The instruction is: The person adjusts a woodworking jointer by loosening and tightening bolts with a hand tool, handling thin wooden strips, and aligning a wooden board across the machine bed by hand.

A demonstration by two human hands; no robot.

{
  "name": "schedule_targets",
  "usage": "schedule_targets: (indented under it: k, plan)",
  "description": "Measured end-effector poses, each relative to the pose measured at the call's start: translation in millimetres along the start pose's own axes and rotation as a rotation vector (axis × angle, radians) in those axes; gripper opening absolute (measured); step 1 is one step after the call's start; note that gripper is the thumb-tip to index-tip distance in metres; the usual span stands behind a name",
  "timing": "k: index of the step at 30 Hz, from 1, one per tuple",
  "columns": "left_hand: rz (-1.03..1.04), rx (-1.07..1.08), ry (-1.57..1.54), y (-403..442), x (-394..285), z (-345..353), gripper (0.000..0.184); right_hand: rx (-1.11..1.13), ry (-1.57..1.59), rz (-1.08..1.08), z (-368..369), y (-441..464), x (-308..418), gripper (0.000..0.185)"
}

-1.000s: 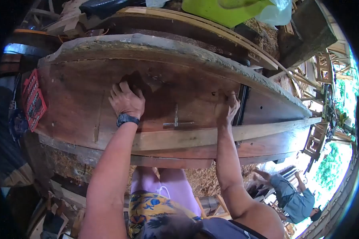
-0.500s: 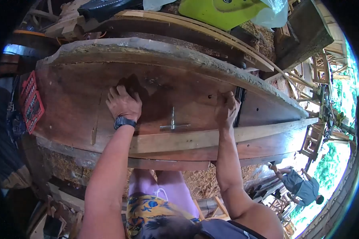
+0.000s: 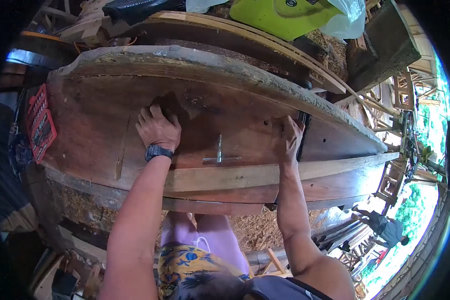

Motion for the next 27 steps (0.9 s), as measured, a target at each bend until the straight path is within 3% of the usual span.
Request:
schedule_targets:
  k: [5,9,11,15,20,23,27]
  plan:
    - [-0.022,0.059,-0.047,1.9,-1.4,-5.8,0.045,-0.062,0.061,-0.005,2.3,-2.5,-10.5,0.007]
    - [-0.008,0.0,-0.015,0.6,0.7,-0.7,0.044,-0.353,0.208,0.072,-27.8,-15.7,1.6,0.008]
    - [0.001,-0.041,-0.019,-0.7,-0.2,-2.0,0.045,-0.374,0.344,0.162,-36.6,-24.0,-0.8,0.008]
    - [0.001,0.006,-0.013,-0.2,0.1,1.2,0.047,-0.291,0.205,0.335,-20.1,-34.8,-22.4,0.014]
    - [0.006,0.018,-0.004,-1.8,0.0,2.3,0.049,-0.284,0.131,0.3,-8.8,-35.2,-28.3,0.015]
    - [-0.058,0.164,-0.042,-1.1,2.9,6.8,0.057,-0.263,0.066,0.238,-15.2,-32.6,-14.1,0.014]
    - [-0.06,0.131,-0.045,-0.2,1.8,4.4,0.054,-0.309,0.063,0.25,-8.5,-38.8,-16.0,0.012]
Point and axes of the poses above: each hand's wrist, its own y-axis towards the middle knuckle, its own z-axis out of the palm, x = y × z, the point moved 8 cm from there along y, towards the middle knuckle, and after that the axes turned 7 degrees about z, right-handed, at the moved point
